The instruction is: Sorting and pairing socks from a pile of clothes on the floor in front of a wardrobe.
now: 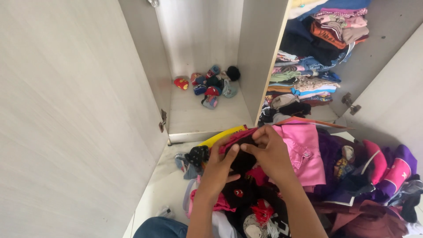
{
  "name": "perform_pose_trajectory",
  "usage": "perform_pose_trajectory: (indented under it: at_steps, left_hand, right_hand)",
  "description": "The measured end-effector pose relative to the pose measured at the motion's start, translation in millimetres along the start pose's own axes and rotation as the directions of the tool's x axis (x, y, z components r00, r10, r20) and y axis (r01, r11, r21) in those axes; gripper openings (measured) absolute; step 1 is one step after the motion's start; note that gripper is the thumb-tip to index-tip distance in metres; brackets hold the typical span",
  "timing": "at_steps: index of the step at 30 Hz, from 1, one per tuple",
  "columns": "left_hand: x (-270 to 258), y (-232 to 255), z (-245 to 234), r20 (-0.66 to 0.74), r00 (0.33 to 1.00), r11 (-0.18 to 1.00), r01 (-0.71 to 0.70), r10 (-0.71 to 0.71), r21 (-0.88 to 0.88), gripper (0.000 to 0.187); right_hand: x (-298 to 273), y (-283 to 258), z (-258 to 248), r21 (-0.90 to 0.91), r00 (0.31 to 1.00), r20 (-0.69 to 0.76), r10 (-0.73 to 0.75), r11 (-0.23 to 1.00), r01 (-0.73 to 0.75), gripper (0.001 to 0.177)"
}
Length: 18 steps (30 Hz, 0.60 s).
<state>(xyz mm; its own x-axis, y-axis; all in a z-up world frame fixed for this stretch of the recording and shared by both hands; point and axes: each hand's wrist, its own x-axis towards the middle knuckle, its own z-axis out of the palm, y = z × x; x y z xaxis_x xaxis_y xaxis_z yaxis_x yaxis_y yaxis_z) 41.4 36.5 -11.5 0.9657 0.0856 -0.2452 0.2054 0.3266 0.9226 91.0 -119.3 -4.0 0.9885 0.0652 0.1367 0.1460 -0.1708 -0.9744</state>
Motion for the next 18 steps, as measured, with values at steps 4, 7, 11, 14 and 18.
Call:
perform_pose_trajectory:
  at_steps: [4,7,11,14,18]
  left_hand:
    - [45,-48,-30,0.124,0.980,0.969,0.129,-0.158,0.211,0.051]
    - [70,-61,-42,0.093,0.989,0.919,0.071,-0.116,0.388,0.052]
    - [91,-19,-34,-0.098,0.862,0.849,-0.461,0.498,0.259,0.053]
    - [62,56,-12,-0.094,0.510,0.511,-0.796,0.855,0.324,0.076]
    - [72,64,-13,-0.030,0.535,0.523,-0.810,0.844,0.267,0.065]
  right_hand:
    - [33,33,-6,-0.325,0.970,0.111,0.216,0.930,-0.170,0.045]
    - [74,47,1,-0.543,0.859,0.335,0.388,0.824,-0.161,0.045]
    - [126,20,21,0.047,0.942,0.292,0.168,0.981,-0.190,0.040]
    - [139,-23,23,0.417,0.988,0.153,-0.014,0.907,-0.052,0.045]
    - [129,-27,17,0.395,0.990,0.086,-0.108,0.916,0.066,0.046]
